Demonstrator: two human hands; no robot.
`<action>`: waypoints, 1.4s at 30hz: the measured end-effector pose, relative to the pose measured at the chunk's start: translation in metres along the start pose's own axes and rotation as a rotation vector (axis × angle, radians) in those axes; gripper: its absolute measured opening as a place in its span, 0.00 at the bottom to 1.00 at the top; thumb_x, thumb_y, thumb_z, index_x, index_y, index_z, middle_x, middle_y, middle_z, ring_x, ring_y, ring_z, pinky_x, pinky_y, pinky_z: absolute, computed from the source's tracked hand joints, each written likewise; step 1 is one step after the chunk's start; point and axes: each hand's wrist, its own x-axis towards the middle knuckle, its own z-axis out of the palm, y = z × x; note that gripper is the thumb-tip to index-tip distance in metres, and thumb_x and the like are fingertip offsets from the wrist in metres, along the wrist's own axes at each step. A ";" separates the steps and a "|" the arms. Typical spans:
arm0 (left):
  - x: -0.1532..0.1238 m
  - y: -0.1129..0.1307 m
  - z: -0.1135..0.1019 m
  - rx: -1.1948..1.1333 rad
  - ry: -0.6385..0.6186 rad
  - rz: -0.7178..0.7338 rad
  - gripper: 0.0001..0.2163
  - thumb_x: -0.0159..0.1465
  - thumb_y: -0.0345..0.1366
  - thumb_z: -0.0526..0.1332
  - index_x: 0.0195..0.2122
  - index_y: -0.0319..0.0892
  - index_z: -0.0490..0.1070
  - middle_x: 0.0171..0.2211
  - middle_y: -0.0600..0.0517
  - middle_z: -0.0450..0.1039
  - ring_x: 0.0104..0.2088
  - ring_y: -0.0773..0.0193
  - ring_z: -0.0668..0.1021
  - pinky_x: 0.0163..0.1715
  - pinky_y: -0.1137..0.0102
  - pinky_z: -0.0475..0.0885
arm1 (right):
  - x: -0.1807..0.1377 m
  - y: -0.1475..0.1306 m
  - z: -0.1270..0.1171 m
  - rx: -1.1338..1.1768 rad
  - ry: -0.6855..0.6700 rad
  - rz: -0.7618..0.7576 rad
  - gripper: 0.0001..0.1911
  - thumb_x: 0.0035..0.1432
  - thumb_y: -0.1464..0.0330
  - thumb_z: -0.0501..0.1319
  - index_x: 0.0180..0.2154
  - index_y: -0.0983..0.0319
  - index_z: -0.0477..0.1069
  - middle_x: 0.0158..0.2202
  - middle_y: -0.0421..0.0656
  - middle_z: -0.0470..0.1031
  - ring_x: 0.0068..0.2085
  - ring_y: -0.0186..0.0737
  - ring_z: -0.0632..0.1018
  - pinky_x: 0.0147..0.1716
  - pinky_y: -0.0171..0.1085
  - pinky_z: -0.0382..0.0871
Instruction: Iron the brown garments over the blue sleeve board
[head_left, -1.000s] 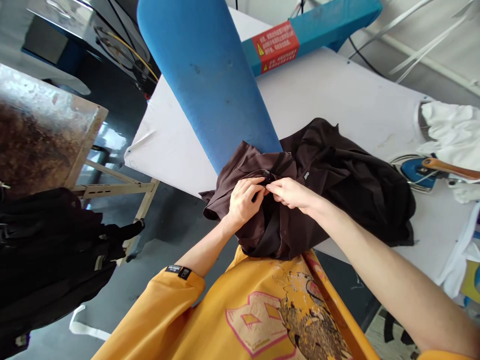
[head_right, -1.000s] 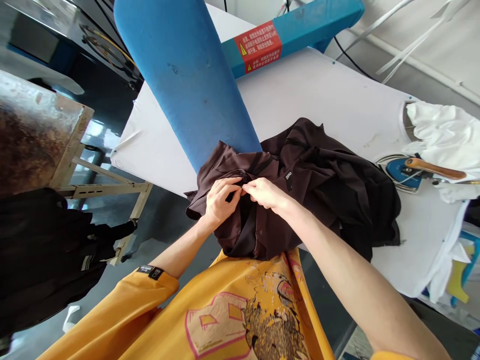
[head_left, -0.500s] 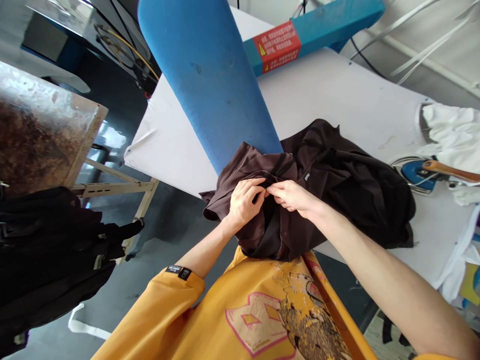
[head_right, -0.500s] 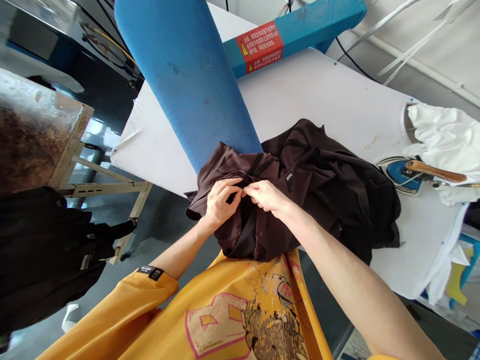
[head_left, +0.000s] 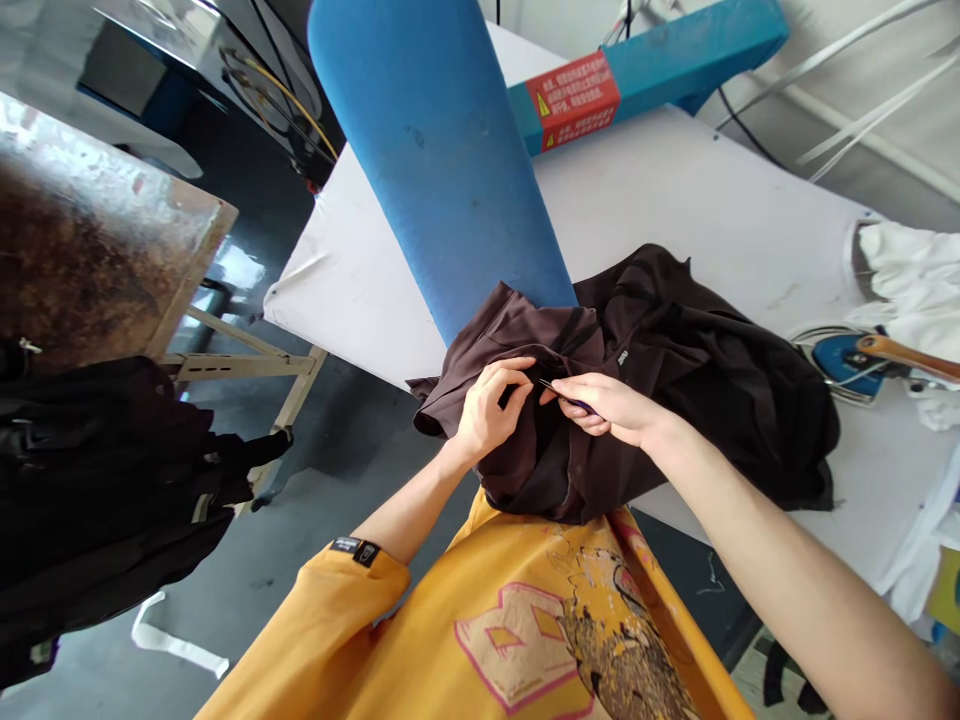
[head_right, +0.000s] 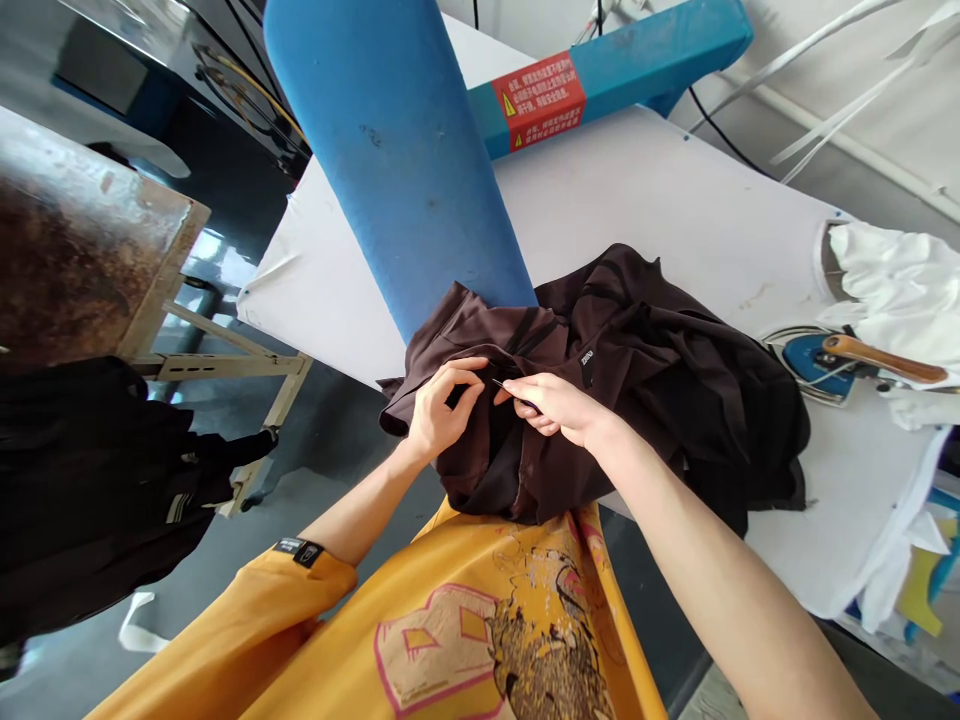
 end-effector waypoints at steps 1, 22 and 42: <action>0.000 0.000 -0.001 -0.006 -0.004 -0.001 0.03 0.71 0.31 0.60 0.39 0.43 0.72 0.51 0.45 0.80 0.52 0.61 0.81 0.53 0.61 0.78 | 0.000 0.000 0.001 -0.001 0.003 0.004 0.18 0.64 0.53 0.64 0.38 0.63 0.69 0.23 0.32 0.56 0.19 0.23 0.50 0.16 0.27 0.39; -0.017 0.000 -0.097 -0.670 -0.366 -0.498 0.17 0.66 0.52 0.65 0.31 0.45 0.69 0.20 0.52 0.76 0.22 0.61 0.79 0.37 0.57 0.81 | -0.035 0.024 0.000 0.101 -0.073 -0.110 0.22 0.64 0.51 0.63 0.45 0.64 0.73 0.23 0.31 0.52 0.21 0.26 0.48 0.18 0.30 0.38; -0.004 0.041 0.007 0.309 -0.262 0.050 0.07 0.70 0.36 0.63 0.47 0.44 0.74 0.40 0.50 0.77 0.41 0.61 0.80 0.43 0.67 0.75 | -0.101 0.101 -0.020 0.263 0.252 -0.337 0.17 0.66 0.53 0.59 0.45 0.58 0.73 0.25 0.34 0.48 0.22 0.31 0.45 0.20 0.36 0.37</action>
